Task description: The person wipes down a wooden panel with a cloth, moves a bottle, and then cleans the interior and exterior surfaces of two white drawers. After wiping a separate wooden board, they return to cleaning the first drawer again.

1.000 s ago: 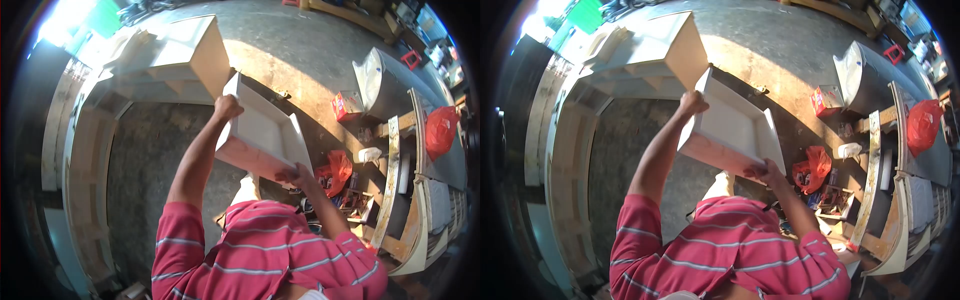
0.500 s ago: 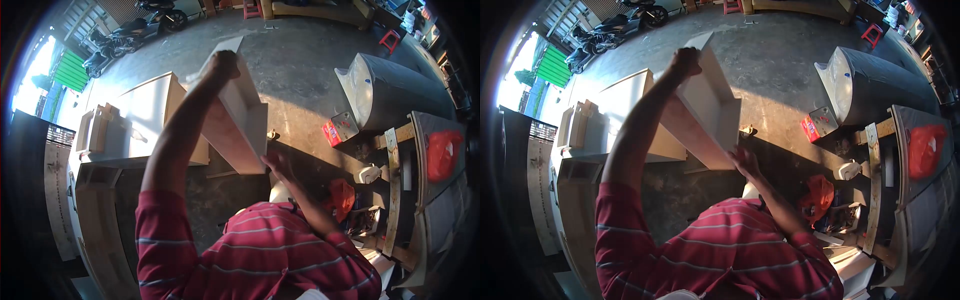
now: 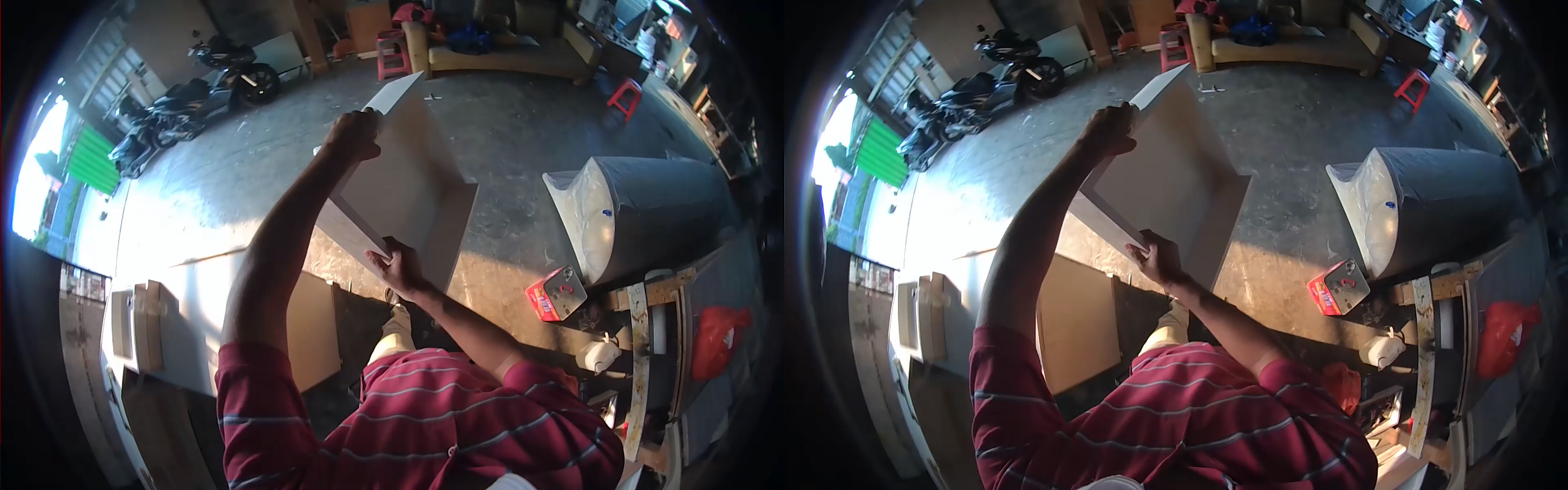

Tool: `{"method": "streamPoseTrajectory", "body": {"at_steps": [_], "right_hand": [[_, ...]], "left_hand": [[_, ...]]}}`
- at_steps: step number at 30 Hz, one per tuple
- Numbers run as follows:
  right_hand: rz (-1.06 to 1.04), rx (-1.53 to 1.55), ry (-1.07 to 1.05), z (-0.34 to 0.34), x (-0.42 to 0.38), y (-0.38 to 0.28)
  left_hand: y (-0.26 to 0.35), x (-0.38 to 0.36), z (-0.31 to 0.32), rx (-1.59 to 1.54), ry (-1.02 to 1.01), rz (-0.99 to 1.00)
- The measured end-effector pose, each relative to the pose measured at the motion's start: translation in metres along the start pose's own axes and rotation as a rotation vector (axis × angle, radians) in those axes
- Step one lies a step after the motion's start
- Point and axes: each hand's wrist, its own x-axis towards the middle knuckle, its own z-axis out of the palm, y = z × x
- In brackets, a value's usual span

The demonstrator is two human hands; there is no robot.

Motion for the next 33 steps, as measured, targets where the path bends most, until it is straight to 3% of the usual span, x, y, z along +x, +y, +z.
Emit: {"method": "streamPoseTrajectory", "body": {"at_steps": [2,3,5,8,10,13,14,15,16,17,18,19,20,23,24,25,27,29,31,33], "right_hand": [[-0.039,-0.164,-0.174,0.006,0.044,0.025],[-0.3,-0.153,0.07,0.006,0.071,0.028],[-0.025,-0.186,-0.123,0.007,0.104,0.045],[-0.024,-0.115,-0.155,0.005,0.165,0.054],[-0.04,-0.098,-0.186,0.004,0.216,0.061],[0.048,-0.141,-0.304,0.012,0.27,0.091],[0.143,0.024,-0.314,0.019,0.286,0.113],[0.235,0.183,-0.321,0.025,0.309,0.133],[0.238,0.188,-0.355,0.028,0.331,0.149],[0.386,0.3,-0.444,0.032,0.349,0.165],[0.533,0.408,-0.537,0.04,0.363,0.18],[0.533,0.411,-0.59,0.052,0.374,0.194],[0.571,0.43,-0.577,0.067,0.386,0.213],[0.596,0.458,-0.593,0.118,0.407,0.273],[0.646,0.504,-0.602,0.135,0.414,0.277],[0.706,0.538,-0.617,0.151,0.421,0.282],[0.642,0.451,-0.71,0.182,0.44,0.284],[0.678,0.298,-0.727,0.211,0.459,0.266],[0.62,0.432,-0.696,0.264,0.467,0.296],[0.663,0.32,-0.841,0.303,0.496,0.302]], "left_hand": [[-0.029,0.04,0.021,-0.018,-0.011,0.019],[-0.041,0.066,0.025,-0.031,0.001,0.0],[-0.067,0.112,0.04,-0.071,-0.046,0.008],[-0.104,0.17,0.042,-0.088,-0.192,-0.023],[-0.143,0.218,0.056,0.001,-0.36,0.072],[-0.203,0.257,0.04,-0.159,0.005,-0.239],[-0.233,0.261,0.03,-0.409,0.09,-0.234],[-0.259,0.261,0.026,-0.377,0.328,-0.289],[-0.298,0.266,0.033,-0.403,0.372,-0.31],[-0.318,0.248,0.022,-0.493,0.352,-0.317],[-0.333,0.228,0.012,-0.55,0.261,-0.47],[-0.348,0.206,0.009,-0.607,0.179,-0.627],[-0.363,0.18,0.018,-0.653,0.218,-0.673],[-0.375,0.085,0.054,-0.712,0.362,-0.689],[-0.369,0.051,0.06,-0.798,0.333,-0.778],[-0.366,0.02,0.064,-0.913,0.182,-0.886],[-0.363,-0.042,0.102,-1.025,0.296,-1.073],[-0.35,-0.097,0.143,-1.155,0.594,-1.133],[-0.331,-0.133,0.155,-1.181,0.619,-1.316],[-0.325,-0.157,0.178,-1.18,0.781,-1.448]]}}
